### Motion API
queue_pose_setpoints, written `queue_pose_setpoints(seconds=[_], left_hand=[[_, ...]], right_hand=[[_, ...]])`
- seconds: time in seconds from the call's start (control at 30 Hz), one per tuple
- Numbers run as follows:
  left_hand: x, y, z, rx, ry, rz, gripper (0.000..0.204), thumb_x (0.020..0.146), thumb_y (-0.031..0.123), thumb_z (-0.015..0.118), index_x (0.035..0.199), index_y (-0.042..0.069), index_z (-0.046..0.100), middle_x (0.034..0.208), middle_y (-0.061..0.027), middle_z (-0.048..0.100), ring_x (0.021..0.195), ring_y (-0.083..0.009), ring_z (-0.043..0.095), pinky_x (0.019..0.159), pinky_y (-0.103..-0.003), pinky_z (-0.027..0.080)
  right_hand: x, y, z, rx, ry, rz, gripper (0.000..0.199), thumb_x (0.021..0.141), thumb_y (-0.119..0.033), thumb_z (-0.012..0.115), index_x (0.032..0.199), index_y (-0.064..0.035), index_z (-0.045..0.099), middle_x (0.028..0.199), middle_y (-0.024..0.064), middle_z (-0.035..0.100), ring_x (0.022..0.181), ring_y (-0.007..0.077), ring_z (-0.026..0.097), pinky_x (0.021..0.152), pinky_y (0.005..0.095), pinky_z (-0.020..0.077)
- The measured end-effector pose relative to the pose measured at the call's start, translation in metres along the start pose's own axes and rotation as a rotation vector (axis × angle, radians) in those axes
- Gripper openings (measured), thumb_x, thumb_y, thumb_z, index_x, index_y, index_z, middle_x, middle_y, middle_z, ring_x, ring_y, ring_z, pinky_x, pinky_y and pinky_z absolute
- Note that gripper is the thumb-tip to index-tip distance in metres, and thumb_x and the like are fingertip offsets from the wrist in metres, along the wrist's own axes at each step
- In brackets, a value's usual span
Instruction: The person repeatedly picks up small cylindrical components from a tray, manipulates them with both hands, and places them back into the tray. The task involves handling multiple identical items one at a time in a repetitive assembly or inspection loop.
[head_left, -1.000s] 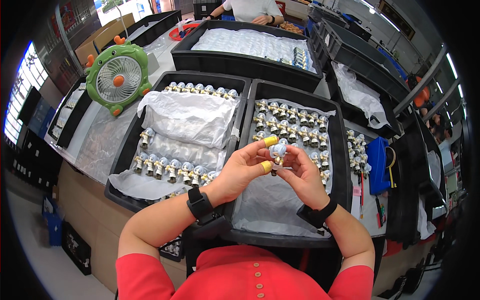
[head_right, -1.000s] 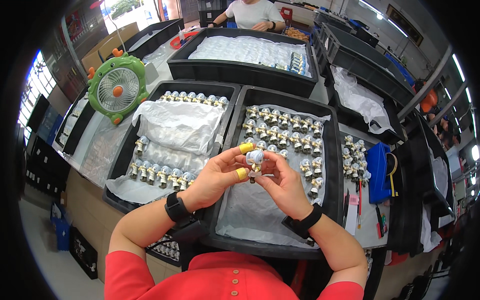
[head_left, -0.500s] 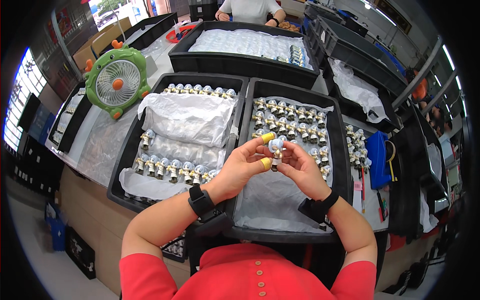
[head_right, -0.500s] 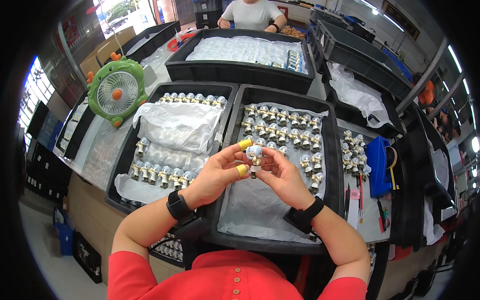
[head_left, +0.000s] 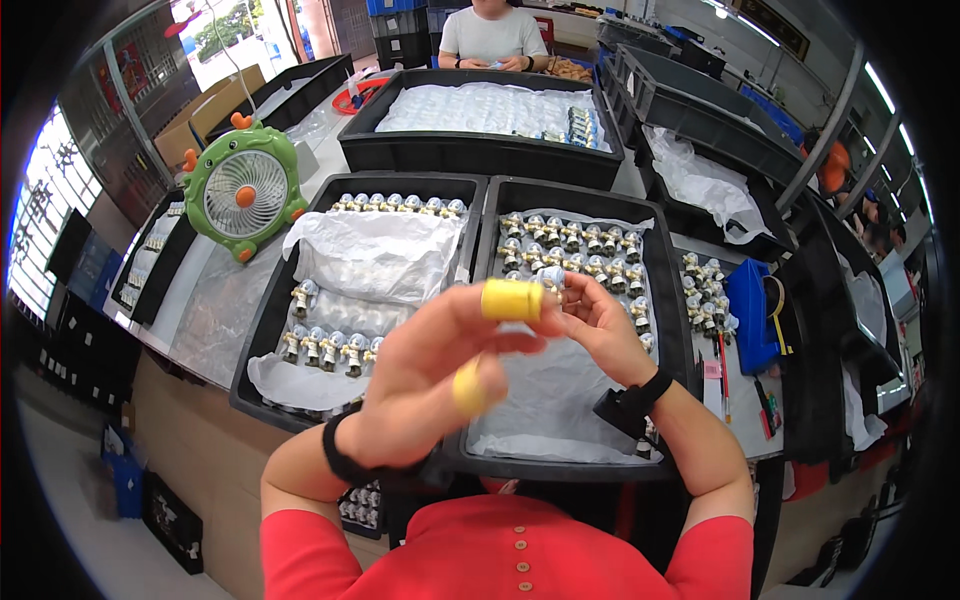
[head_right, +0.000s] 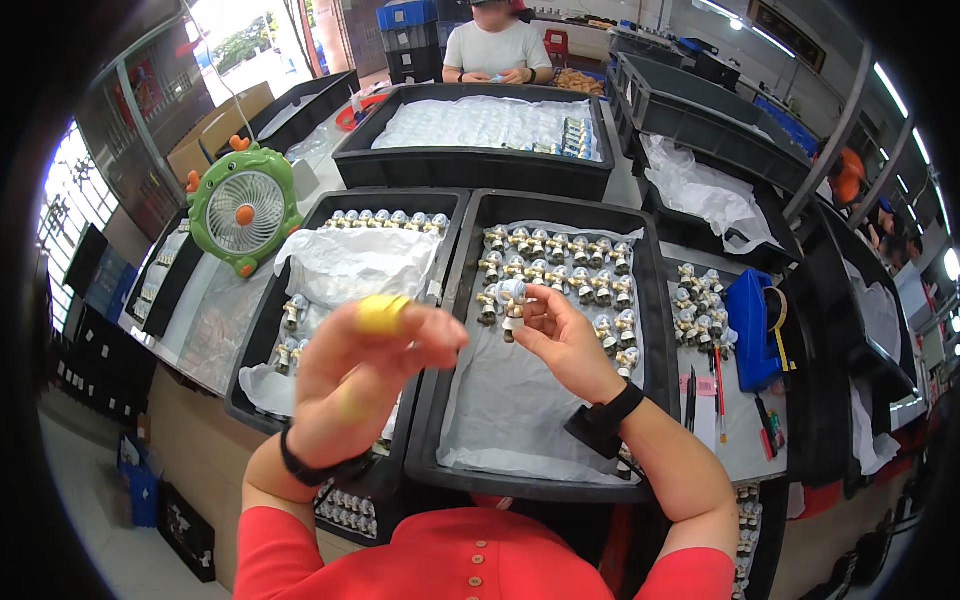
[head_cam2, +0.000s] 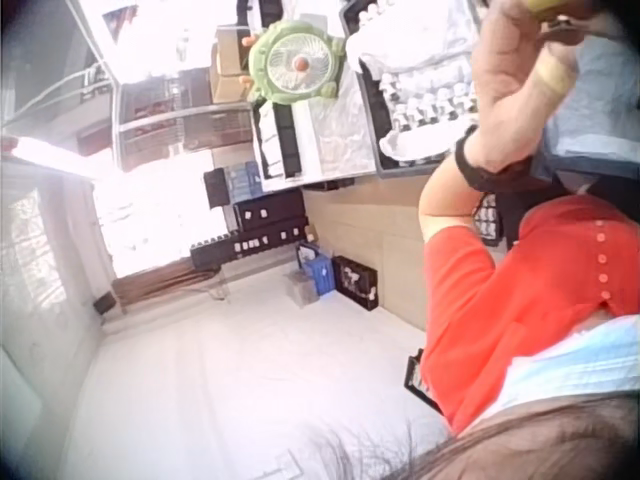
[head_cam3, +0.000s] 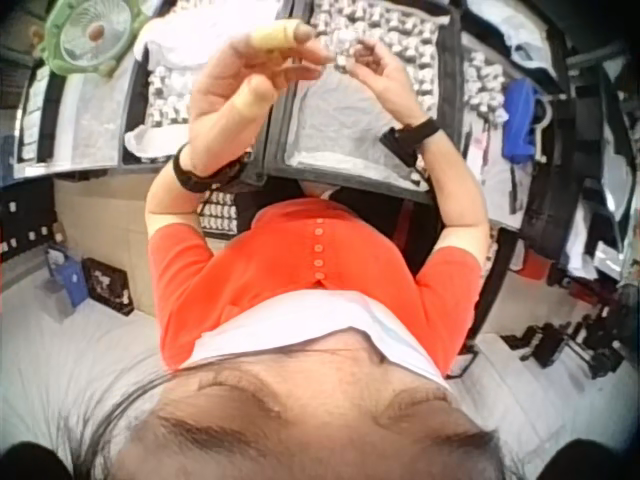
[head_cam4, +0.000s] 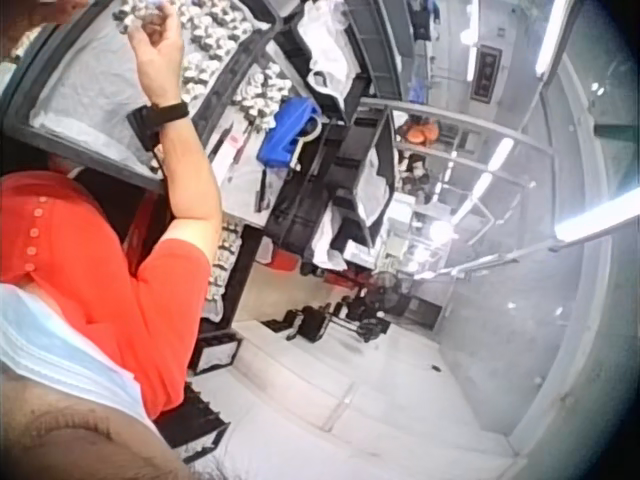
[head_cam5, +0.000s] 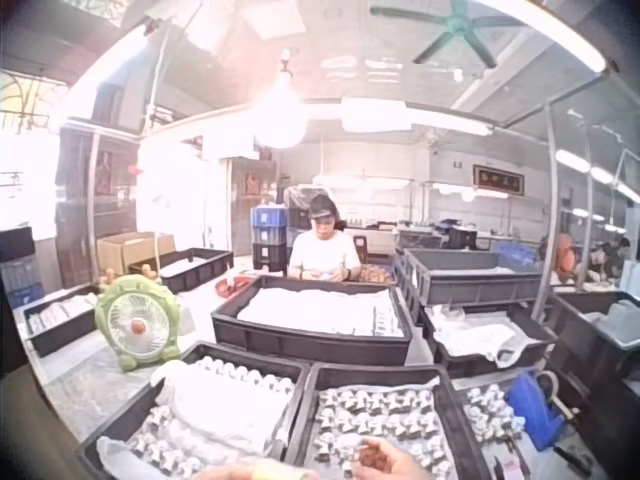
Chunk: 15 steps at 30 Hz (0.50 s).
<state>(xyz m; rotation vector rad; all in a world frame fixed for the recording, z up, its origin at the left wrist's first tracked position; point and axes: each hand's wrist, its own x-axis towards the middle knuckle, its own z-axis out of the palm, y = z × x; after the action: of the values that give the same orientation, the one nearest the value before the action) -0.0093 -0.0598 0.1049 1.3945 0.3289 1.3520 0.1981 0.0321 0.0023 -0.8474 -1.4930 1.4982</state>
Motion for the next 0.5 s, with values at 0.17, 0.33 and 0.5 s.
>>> queue_pose_setpoints(seconds=[0.17,0.33,0.5], left_hand=[[-0.025,0.075,0.105,-0.366,0.209,0.208,0.019,0.088,0.018,0.058,0.105,0.010,0.062,0.097,-0.0076,0.065,0.098,-0.0243,0.057,0.087,-0.041,0.046],[-0.030,0.089,0.079,-0.246,-0.111,0.552,0.015,0.088,0.011,0.056,0.101,0.010,0.065,0.098,-0.0044,0.067,0.099,-0.0157,0.058,0.088,-0.038,0.047],[-0.032,0.100,0.051,-0.294,-0.566,0.742,0.020,0.087,0.004,0.052,0.099,0.009,0.067,0.101,-0.0044,0.066,0.102,-0.0101,0.058,0.085,-0.030,0.050]], right_hand=[[-0.005,-0.005,-0.005,-0.051,0.047,-0.007,0.048,0.085,-0.004,0.060,0.129,-0.0005,0.040,0.103,0.0032,0.053,0.096,0.0104,0.054,0.083,0.0246,0.0458],[-0.005,-0.008,0.000,-0.020,-0.003,-0.049,0.047,0.085,-0.004,0.060,0.128,-0.0007,0.040,0.103,0.0029,0.053,0.095,0.0099,0.054,0.083,0.0242,0.0458],[-0.008,-0.012,0.001,-0.029,-0.011,-0.077,0.047,0.085,-0.004,0.060,0.127,-0.0004,0.040,0.101,0.0025,0.053,0.092,0.0085,0.054,0.079,0.0230,0.0456]])
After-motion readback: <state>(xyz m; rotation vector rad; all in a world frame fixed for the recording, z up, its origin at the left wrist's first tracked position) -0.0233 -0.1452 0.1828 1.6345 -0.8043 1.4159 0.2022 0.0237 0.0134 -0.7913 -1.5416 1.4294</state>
